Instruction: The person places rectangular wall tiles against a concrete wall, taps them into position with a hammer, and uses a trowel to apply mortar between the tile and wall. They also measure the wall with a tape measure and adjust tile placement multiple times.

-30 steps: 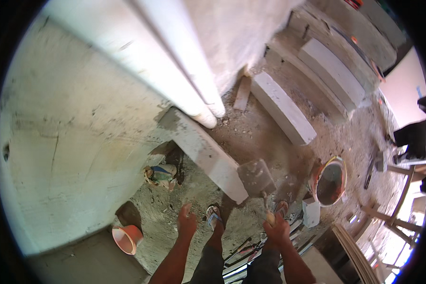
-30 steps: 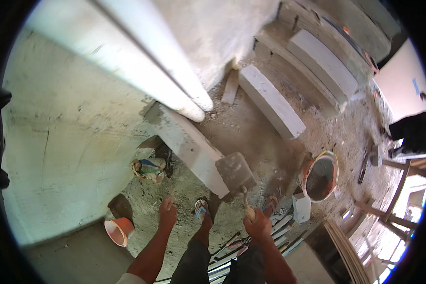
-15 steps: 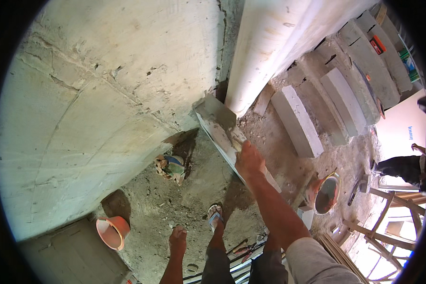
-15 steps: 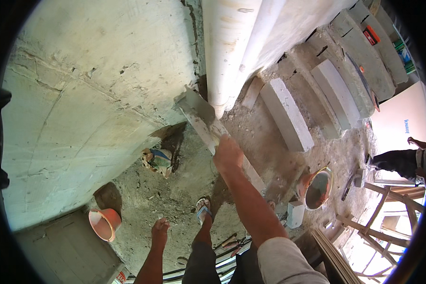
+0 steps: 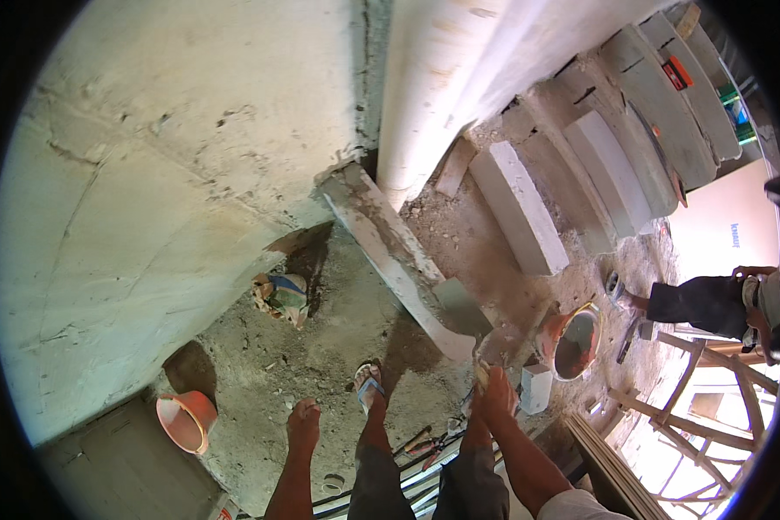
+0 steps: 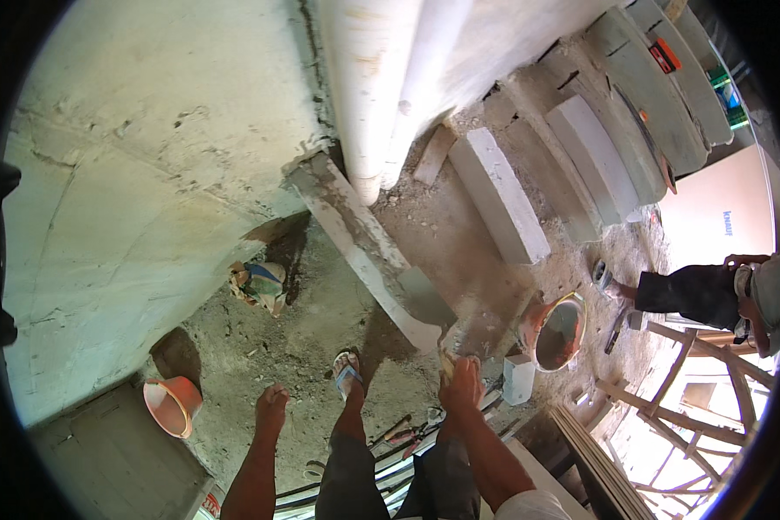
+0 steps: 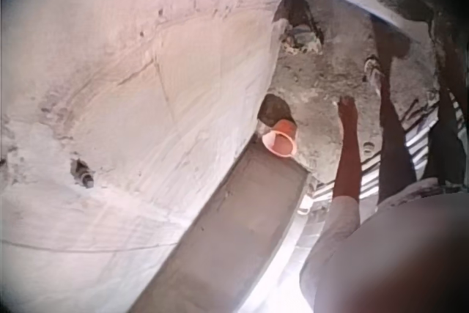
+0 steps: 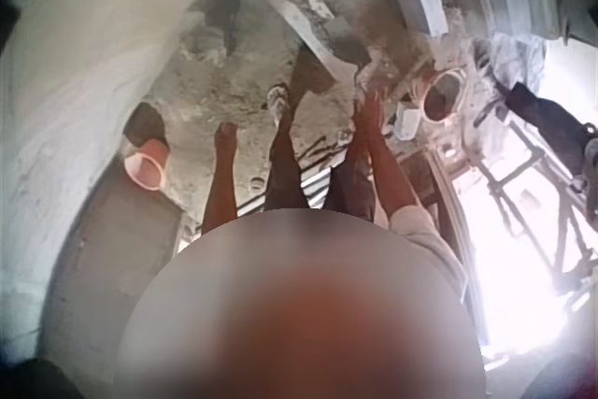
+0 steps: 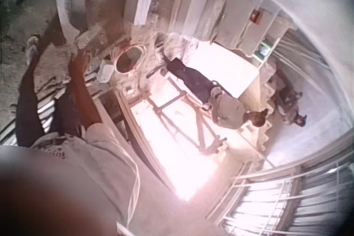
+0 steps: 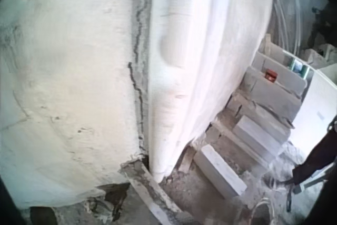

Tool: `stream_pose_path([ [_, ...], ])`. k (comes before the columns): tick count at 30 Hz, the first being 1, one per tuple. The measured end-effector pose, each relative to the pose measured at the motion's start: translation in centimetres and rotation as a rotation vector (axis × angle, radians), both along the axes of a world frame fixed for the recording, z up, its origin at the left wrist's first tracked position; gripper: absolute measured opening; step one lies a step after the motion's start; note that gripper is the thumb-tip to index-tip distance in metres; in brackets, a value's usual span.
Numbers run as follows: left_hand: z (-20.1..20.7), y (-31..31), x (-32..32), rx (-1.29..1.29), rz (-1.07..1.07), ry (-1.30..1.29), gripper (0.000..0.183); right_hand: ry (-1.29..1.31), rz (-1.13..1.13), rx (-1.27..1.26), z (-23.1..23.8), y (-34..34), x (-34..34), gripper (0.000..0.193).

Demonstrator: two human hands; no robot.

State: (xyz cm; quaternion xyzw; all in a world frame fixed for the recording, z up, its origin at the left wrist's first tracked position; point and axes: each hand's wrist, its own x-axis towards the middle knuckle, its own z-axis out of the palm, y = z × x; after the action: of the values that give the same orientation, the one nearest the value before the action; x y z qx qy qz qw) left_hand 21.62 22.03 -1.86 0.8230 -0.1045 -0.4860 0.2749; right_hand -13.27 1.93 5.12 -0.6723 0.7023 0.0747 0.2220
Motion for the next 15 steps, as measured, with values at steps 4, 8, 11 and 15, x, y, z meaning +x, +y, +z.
stream_pose_path([
  [4,-0.2,-2.0,-4.0,0.067,-0.098,0.019,0.037,-0.061,-0.031,-0.009,-0.2,2.3,-4.0,0.04],
  [8,-0.9,-4.1,-8.8,-0.052,-0.144,0.077,0.037,-0.185,-0.029,-0.01,-1.2,2.5,-6.5,0.041],
  [11,-1.2,-4.3,-12.0,0.025,-0.237,0.072,0.035,-0.142,0.051,0.038,-1.3,2.2,-8.2,0.04],
  [15,-1.3,-4.0,-15.5,0.039,-0.308,0.068,0.034,-0.432,-0.147,0.135,-0.9,2.6,-12.3,0.042],
])
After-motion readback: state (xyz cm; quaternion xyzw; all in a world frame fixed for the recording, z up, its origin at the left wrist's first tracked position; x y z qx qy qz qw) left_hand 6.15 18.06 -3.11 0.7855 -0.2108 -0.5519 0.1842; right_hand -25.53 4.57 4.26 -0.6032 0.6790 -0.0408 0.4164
